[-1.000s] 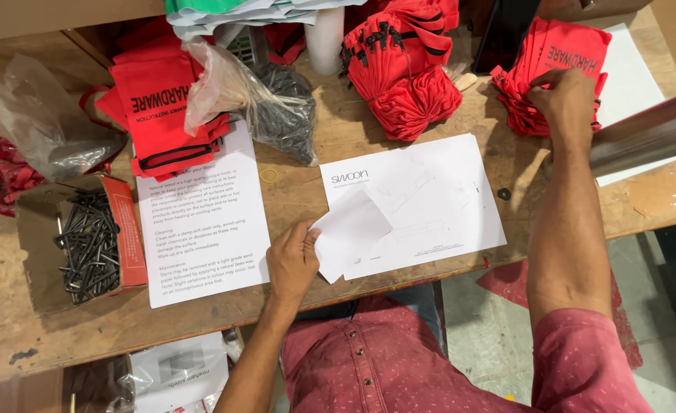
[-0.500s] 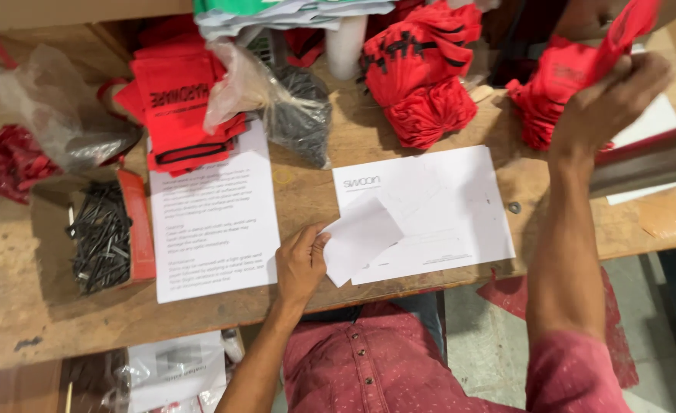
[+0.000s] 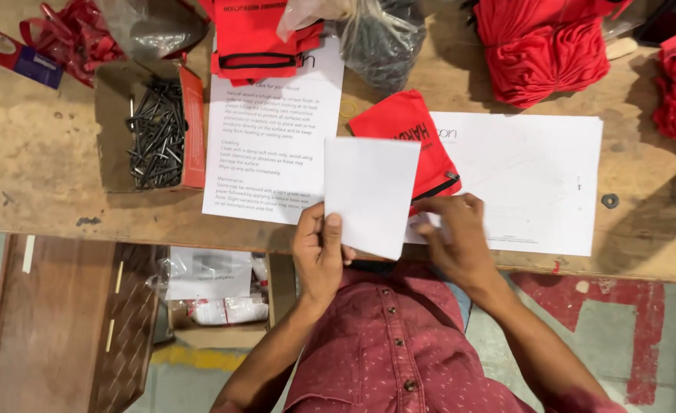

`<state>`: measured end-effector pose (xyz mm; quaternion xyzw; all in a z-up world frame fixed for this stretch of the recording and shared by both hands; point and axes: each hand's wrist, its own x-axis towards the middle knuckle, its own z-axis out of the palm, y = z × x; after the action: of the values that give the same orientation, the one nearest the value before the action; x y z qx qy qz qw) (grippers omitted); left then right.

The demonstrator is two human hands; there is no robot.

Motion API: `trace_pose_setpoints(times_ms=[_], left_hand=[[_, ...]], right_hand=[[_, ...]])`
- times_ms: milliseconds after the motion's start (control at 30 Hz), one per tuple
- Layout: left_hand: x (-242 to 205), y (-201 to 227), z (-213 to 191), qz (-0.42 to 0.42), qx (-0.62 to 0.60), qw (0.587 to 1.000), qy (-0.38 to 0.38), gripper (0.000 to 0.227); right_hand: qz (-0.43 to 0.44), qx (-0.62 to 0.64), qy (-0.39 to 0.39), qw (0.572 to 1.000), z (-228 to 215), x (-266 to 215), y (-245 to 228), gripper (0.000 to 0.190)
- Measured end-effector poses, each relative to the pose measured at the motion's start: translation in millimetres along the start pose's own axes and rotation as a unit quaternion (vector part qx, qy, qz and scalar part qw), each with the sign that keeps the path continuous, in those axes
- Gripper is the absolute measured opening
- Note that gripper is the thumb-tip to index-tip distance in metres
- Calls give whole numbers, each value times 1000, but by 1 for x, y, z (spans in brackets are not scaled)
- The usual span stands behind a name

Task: Organizing furniture assembly instruction sheets and hardware bags on a workbench.

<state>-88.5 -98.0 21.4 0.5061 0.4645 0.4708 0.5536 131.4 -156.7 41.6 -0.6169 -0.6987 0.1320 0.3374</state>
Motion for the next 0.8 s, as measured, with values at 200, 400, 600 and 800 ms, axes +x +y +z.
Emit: trace_pose_setpoints(times_ms=[200, 400, 600, 800], left_hand=[[4, 16, 56, -30, 16, 988, -148, 32], [50, 8, 111, 272, 324, 892, -160, 32], [70, -14, 117, 267, 384, 863, -192, 19], [59, -1, 99, 234, 303, 904, -190, 14]], right_hand=[[239, 402, 78, 880, -8, -54, 6, 76], [416, 147, 80, 894, -61, -36, 9, 87], [405, 101, -18, 908, -65, -28, 29, 50], [393, 199, -25, 897, -37, -6, 39, 28]])
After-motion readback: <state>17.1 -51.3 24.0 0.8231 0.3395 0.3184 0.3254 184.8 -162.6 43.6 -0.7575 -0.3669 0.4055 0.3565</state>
